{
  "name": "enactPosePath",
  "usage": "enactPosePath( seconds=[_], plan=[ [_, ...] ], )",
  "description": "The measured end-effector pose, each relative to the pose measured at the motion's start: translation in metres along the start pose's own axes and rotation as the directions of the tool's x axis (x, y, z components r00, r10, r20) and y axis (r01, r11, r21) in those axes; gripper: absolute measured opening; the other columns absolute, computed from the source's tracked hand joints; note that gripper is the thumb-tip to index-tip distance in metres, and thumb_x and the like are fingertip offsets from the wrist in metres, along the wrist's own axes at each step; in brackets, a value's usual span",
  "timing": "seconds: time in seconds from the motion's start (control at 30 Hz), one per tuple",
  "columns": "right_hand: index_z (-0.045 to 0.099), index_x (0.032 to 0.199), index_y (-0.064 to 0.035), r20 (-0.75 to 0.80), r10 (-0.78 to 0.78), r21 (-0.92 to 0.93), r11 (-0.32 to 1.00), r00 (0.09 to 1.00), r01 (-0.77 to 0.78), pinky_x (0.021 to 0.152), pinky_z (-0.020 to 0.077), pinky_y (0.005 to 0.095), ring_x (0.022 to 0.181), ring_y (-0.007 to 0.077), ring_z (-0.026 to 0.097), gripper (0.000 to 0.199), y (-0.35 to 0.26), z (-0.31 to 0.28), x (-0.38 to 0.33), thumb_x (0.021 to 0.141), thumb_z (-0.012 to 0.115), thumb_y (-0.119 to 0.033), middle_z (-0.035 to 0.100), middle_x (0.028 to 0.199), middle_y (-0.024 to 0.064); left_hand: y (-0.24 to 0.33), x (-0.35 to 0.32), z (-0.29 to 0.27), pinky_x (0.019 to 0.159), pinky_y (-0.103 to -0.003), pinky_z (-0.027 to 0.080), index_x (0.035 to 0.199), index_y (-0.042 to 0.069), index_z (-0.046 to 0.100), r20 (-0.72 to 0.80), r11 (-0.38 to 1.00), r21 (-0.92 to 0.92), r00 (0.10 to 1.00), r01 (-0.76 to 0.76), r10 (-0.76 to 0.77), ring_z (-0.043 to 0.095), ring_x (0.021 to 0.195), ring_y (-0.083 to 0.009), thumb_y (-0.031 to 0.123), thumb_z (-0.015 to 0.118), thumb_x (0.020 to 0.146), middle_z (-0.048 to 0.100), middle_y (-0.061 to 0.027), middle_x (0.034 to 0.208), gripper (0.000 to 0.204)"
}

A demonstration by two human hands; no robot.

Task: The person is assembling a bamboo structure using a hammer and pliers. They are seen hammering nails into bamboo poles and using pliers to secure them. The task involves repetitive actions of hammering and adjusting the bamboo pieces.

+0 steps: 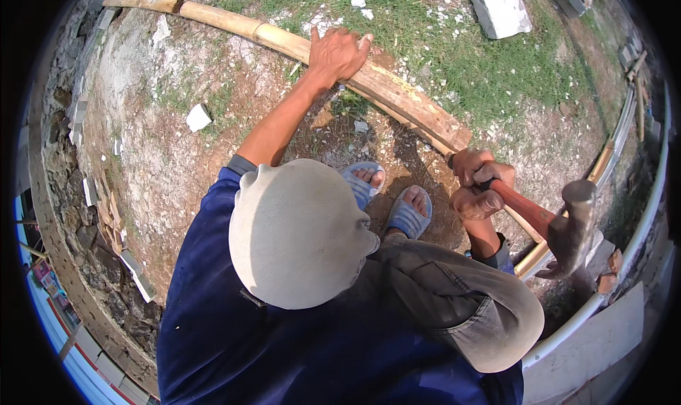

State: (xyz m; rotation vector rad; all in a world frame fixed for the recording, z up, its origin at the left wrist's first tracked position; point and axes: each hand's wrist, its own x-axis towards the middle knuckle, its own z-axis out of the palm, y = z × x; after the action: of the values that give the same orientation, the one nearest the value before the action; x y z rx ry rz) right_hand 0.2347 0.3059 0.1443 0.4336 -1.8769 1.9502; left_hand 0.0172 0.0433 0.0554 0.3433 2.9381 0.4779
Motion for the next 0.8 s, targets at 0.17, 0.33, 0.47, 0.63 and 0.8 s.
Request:
enactPosePath(
  seconds=[0.17,0.33,0.47,0.63,0.8],
  plan=[
    [0.062,0.128,0.0039,0.032,0.720,-0.702,0.510,0.694,-0.497,0.072,0.0495,0.0530,0.079,0.0430,0.068,0.044,0.024,-0.022,0.004,0.114,0.050,-0.036,0.068,0.086,0.0305,-0.008,0.021,0.023,0.124,-0.068,0.022,0.125,0.007,0.078,0.045,1.000,0.007,0.999,0.006,-0.006,0.064,0.128,-0.0369,0.052,0.043,0.104,0.072,-0.0219,0.127,0.061],
    [0.052,0.103,-0.0062,-0.113,0.117,0.029,0.993,0.987,-0.115,0.047,0.0382,0.0325,0.051,0.0140,0.042,0.042,-0.065,-0.006,0.059,0.114,0.045,-0.046,0.052,0.074,0.0070,-0.015,-0.014,0.015,0.125,-0.065,0.026,0.126,0.003,0.076,0.028,1.000,-0.012,1.000,0.004,-0.004,0.067,0.122,-0.0396,0.046,0.041,0.107,0.074,-0.0242,0.122,0.058],
    [0.045,0.096,-0.0094,0.043,-0.057,0.075,0.996,0.997,0.054,0.052,0.0433,0.0386,0.055,0.0199,0.046,0.045,-0.013,-0.009,0.018,0.111,0.049,-0.052,0.052,0.077,0.0077,-0.012,-0.015,0.014,0.124,-0.066,0.026,0.122,0.002,0.078,-0.027,0.999,-0.036,1.000,0.002,-0.003,0.069,0.118,-0.0402,0.043,0.044,0.105,0.076,-0.0244,0.114,0.056],
    [0.056,0.110,-0.0001,0.134,0.787,-0.835,0.417,0.602,-0.359,0.063,0.0469,0.0589,0.074,0.0526,0.066,0.034,0.043,0.006,-0.032,0.109,0.057,-0.034,0.064,0.075,0.0313,-0.016,-0.002,0.017,0.123,-0.067,0.026,0.118,0.001,0.079,-0.084,1.000,0.006,0.996,0.021,-0.020,0.070,0.112,-0.0417,0.045,0.044,0.105,0.075,-0.0274,0.112,0.058],
    [0.054,0.109,-0.0001,0.116,0.642,-0.828,0.484,0.758,-0.283,0.062,0.0490,0.0591,0.069,0.0528,0.066,0.028,0.040,-0.004,-0.060,0.106,0.062,-0.027,0.065,0.072,0.0285,-0.006,-0.013,0.021,0.126,-0.061,0.024,0.115,-0.002,0.078,-0.104,1.000,-0.014,0.995,0.007,-0.009,0.069,0.112,-0.0445,0.047,0.046,0.103,0.073,-0.0314,0.112,0.060]
  ],
)
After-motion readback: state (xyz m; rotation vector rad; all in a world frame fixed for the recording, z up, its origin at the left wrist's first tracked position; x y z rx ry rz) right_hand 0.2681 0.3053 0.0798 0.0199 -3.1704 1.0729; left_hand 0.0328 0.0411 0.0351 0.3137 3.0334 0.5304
